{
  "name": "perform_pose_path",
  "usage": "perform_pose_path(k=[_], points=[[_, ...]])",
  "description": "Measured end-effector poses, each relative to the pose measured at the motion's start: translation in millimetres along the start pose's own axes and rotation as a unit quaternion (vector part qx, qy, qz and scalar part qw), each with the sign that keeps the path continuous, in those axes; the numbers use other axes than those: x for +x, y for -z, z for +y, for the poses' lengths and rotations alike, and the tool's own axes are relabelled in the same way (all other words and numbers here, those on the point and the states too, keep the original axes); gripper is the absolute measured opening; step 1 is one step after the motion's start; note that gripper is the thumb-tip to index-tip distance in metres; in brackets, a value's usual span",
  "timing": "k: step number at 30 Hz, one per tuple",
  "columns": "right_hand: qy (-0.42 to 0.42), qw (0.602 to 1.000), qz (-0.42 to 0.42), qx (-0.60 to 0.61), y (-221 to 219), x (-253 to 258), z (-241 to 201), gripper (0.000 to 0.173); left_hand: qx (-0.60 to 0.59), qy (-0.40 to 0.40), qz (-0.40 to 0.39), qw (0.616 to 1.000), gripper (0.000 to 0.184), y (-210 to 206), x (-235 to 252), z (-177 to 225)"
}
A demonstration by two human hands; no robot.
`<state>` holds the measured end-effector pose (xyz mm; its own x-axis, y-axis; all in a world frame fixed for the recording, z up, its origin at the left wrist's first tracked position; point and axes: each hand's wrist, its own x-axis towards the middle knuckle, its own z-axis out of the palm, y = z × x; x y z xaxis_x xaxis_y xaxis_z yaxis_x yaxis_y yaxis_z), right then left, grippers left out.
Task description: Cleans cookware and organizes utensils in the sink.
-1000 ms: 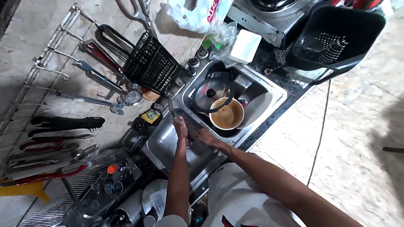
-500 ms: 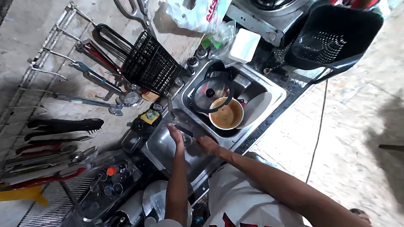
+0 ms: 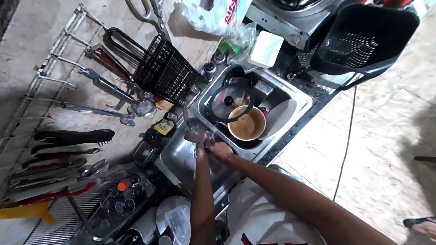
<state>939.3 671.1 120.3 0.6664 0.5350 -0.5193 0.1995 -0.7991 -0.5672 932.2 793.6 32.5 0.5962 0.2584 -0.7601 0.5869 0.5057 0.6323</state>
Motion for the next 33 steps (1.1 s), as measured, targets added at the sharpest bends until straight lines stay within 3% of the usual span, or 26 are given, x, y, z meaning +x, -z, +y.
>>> perform_pose_path(k=[6, 9, 15, 17, 21, 23, 30, 33], points=[[-0.014, 1.000, -0.020, -0.009, 8, 1, -2, 0.045, -0.013, 0.035, -0.004, 0.999, 0.029, 3, 12, 8], [-0.028, 0.999, -0.030, -0.018, 14, -24, -10, 0.040, -0.068, 0.024, 0.047, 0.996, 0.035, 15, 34, 20], [-0.037, 0.999, -0.013, -0.022, 19, -55, -18, 0.041, -0.142, -0.036, 0.040, 0.988, 0.051, 26, 56, 20], [-0.046, 0.999, -0.009, -0.024, 17, -49, -18, 0.046, -0.116, -0.046, 0.038, 0.992, 0.053, 21, 51, 14], [-0.036, 0.999, 0.021, -0.008, 5, -16, -14, 0.047, 0.028, -0.009, 0.028, 0.999, 0.030, -10, -1, 20], [-0.033, 0.999, 0.030, 0.009, 1, -3, -11, 0.048, 0.037, 0.018, 0.009, 0.999, 0.025, -18, -14, 21], [-0.037, 0.999, 0.007, -0.020, 8, -35, -23, 0.043, -0.105, -0.052, 0.083, 0.990, 0.043, 14, 40, 20], [-0.047, 0.999, 0.018, -0.016, 11, -36, -24, 0.044, 0.017, -0.066, 0.114, 0.991, 0.050, -9, 22, 19]])
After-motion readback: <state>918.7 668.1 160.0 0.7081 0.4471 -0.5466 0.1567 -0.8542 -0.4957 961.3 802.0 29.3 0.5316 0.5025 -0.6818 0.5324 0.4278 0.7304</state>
